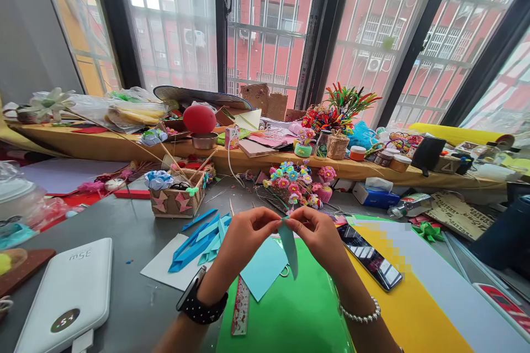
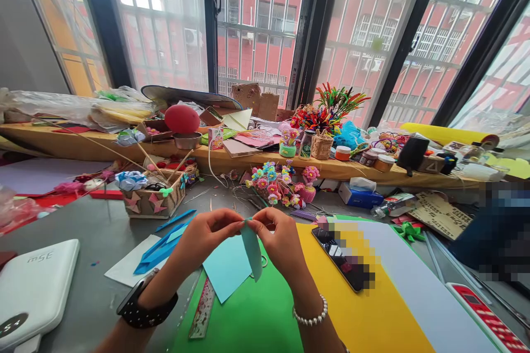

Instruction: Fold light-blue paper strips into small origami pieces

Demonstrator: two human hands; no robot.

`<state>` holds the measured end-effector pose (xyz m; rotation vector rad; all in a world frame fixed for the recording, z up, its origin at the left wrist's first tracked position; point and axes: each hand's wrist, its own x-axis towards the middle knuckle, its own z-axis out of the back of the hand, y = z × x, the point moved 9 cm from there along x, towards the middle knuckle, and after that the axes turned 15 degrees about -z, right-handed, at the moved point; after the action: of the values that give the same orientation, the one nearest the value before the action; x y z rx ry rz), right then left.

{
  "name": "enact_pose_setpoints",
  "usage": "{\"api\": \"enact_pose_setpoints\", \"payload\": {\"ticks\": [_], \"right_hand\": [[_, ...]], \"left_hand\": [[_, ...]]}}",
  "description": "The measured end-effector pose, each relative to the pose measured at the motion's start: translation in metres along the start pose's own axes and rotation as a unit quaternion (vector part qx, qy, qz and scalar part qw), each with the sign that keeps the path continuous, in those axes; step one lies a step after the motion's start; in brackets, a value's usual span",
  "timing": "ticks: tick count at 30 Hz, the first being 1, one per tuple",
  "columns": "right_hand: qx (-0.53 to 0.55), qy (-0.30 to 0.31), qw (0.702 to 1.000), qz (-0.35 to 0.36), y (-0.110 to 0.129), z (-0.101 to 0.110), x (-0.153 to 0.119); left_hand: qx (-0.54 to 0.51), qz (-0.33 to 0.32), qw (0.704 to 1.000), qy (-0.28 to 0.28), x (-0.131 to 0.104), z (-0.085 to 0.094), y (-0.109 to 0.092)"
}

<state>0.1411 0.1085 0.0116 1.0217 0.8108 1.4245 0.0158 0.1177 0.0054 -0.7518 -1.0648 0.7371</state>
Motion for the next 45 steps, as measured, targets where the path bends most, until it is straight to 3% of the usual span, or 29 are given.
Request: {"api": "enact_pose_setpoints", "payload": {"ticks": [7, 13, 21, 30, 37, 45], "right_hand": [[-0.089, 0.018, 0.995, 0.034, 0.006, -0.009, -0.003], [-0.13, -0.015, 0.989, 0.062, 0.011, -0.01, -0.005], [-0.038, 0.036, 0.999, 0.015, 0.003, -0.012, -0.002], [-0.107, 0.005, 0.994, 0.002, 0.005, -0.008, -0.004], [-0.038, 0.058, 0.997, -0.015, -0.001, -0.013, -0.002], [-0.089, 0.019, 0.996, -0.012, 0.0, -0.01, -0.003]], "left_hand": [[0.06, -0.011, 0.998, 0.01, -0.002, 0.002, 0.001], [0.053, -0.011, 0.998, 0.015, -0.001, -0.001, 0.0], [0.044, 0.001, 0.999, -0.023, -0.002, 0.009, -0.006], [0.048, -0.024, 0.998, 0.016, 0.001, 0.0, -0.004], [0.068, -0.027, 0.996, -0.046, 0.0, 0.013, -0.008], [0.05, -0.031, 0.998, -0.018, 0.001, 0.007, -0.005]]}}
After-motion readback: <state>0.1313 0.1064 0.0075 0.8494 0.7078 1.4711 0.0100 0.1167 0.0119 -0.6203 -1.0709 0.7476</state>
